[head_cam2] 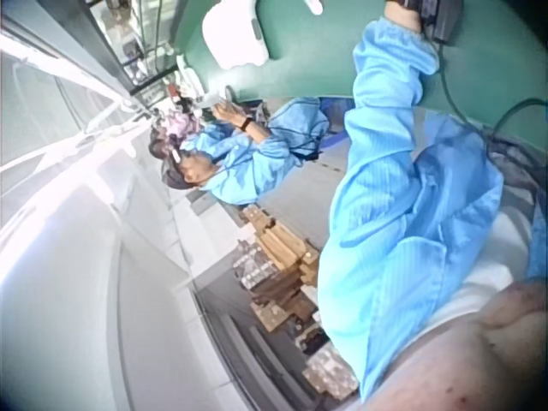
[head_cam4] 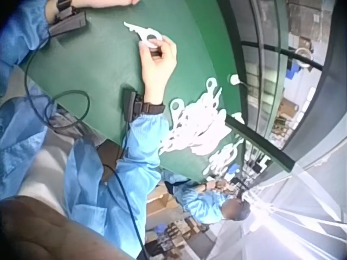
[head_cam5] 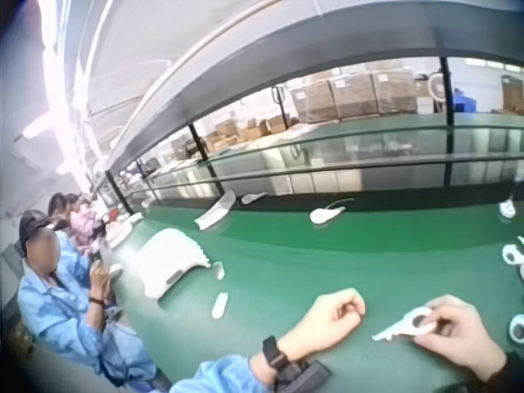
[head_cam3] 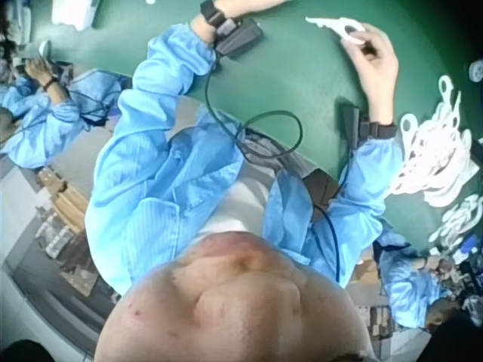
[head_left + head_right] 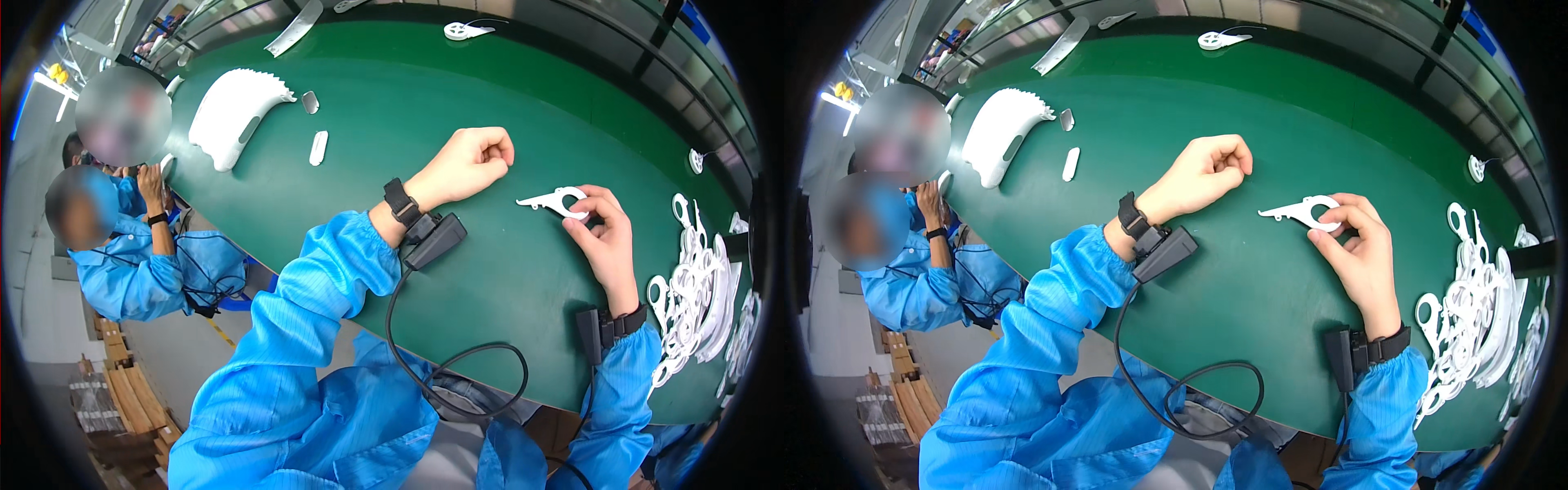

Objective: The recorder is assembling small white plastic components on a green factory workbench.

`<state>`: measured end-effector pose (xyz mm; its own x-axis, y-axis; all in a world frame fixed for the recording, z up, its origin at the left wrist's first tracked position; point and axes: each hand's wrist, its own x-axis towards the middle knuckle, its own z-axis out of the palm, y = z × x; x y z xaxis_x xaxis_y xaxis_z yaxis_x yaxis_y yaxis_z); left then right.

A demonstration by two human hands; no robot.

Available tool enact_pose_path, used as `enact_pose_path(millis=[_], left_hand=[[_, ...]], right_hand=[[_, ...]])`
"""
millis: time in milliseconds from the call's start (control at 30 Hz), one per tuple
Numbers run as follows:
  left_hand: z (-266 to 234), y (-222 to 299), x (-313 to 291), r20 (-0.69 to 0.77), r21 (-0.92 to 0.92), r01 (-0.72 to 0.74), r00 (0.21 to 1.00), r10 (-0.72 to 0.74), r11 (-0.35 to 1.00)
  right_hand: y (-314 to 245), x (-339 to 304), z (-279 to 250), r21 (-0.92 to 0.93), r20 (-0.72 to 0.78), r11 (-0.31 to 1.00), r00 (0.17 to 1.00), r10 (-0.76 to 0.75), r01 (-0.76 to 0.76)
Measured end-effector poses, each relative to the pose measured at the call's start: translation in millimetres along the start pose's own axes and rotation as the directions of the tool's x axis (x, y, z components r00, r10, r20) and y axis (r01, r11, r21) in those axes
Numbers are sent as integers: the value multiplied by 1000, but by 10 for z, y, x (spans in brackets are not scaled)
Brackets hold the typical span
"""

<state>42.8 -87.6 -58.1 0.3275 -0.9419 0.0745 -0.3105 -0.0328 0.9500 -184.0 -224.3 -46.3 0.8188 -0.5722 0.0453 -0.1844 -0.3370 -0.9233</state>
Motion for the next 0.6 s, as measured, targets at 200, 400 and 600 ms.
enact_pose_path(millis=[200, 400, 600], left_hand=[[36, 16, -28, -15, -9, 10, 1000, -10, 1000], [-9, -6, -49, 2, -16, 33, 999, -33, 999], [-5, -39, -38, -3, -6, -26, 1000, 26, 1000]], right_hand=[[-23, 16, -3, -28, 4, 1000, 1000, 3, -3], [28, 37, 32, -5, 1, 999, 999, -54, 54], [105, 67, 30, 59, 14, 995, 996, -86, 85]])
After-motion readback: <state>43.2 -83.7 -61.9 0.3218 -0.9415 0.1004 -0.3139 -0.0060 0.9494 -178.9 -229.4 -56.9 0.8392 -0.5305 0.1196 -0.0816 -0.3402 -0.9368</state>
